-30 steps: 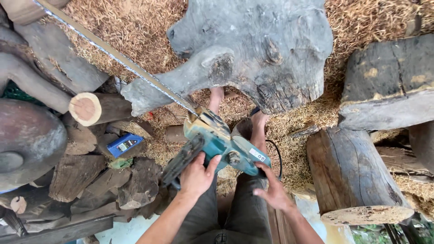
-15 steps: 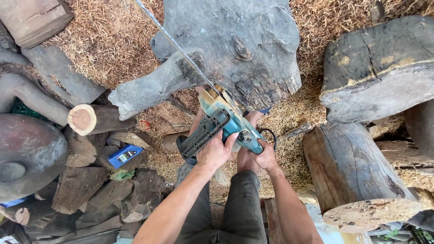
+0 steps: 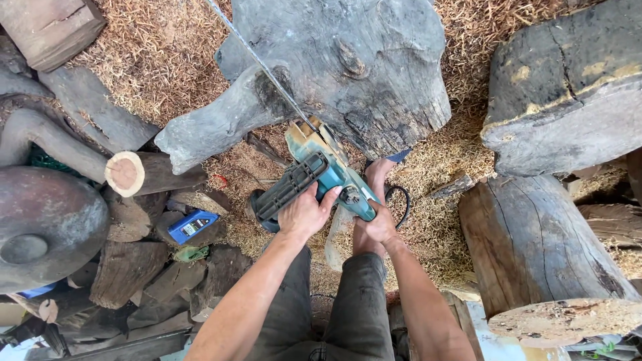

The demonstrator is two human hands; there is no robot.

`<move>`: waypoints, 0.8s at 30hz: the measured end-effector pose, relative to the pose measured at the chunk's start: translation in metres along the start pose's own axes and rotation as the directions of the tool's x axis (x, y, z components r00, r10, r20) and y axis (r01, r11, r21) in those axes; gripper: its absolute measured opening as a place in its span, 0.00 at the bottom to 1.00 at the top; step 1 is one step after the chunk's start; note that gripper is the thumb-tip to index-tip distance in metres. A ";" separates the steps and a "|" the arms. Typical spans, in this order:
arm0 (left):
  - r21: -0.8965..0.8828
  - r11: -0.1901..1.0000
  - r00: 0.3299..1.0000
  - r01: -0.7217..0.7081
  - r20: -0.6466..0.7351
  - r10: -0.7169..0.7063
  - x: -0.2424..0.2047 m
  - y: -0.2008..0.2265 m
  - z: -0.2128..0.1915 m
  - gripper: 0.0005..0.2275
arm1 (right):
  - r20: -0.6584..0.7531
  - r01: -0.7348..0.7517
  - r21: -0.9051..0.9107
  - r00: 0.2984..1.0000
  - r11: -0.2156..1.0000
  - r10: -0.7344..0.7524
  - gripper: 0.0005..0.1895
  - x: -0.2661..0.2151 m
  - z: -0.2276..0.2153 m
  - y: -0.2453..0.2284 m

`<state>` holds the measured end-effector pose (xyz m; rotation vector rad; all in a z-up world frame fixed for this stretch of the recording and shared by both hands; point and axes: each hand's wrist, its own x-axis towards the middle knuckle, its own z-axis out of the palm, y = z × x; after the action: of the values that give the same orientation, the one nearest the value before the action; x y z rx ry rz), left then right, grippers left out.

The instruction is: Using a chainsaw to cut and shape a large piece of wood.

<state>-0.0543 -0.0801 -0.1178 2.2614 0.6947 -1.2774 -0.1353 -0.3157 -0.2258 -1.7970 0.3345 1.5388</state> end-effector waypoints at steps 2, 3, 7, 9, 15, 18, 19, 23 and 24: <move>-0.071 0.989 0.984 -0.132 -0.130 0.122 -0.003 0.007 -0.006 0.29 | -0.023 -0.001 0.056 1.000 0.998 0.002 0.29 0.013 -0.001 -0.002; -0.121 0.956 0.939 -0.268 -0.253 0.231 -0.010 0.008 -0.010 0.28 | -0.042 -0.011 0.119 0.999 0.993 0.016 0.27 0.014 0.004 -0.004; -0.081 0.960 0.928 -0.269 -0.288 0.236 -0.002 0.035 -0.043 0.23 | -0.078 0.132 0.299 0.990 0.945 -0.114 0.25 0.028 -0.004 -0.011; -0.114 0.991 0.997 -0.071 -0.051 0.065 -0.003 0.046 -0.053 0.25 | -0.117 0.238 0.228 0.969 0.944 -0.216 0.29 0.020 -0.007 -0.007; -0.006 0.979 0.946 -0.205 -0.256 0.196 -0.014 0.029 -0.018 0.27 | -0.013 0.060 0.048 0.998 0.997 -0.060 0.27 0.001 -0.011 0.012; -0.080 0.996 0.999 0.033 0.020 -0.031 -0.008 0.026 -0.011 0.28 | 0.039 0.064 0.044 0.997 0.997 -0.066 0.29 0.003 -0.008 0.016; -0.081 0.996 0.999 0.034 0.019 -0.033 -0.005 0.021 -0.005 0.28 | 0.040 0.066 0.043 0.997 0.997 -0.067 0.29 0.005 -0.006 0.017; 0.049 0.994 0.992 0.098 0.069 -0.102 0.005 0.006 0.011 0.31 | 0.014 0.043 0.021 0.999 0.999 -0.043 0.34 0.020 0.000 0.015; 0.052 0.994 0.995 0.095 0.033 -0.097 0.006 0.003 0.012 0.32 | 0.004 0.028 0.012 1.000 1.000 -0.029 0.34 0.023 0.002 0.013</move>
<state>-0.0571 -0.0884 -0.1281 2.2639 0.7756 -1.3908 -0.1389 -0.3177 -0.2516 -1.7817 0.3141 1.5177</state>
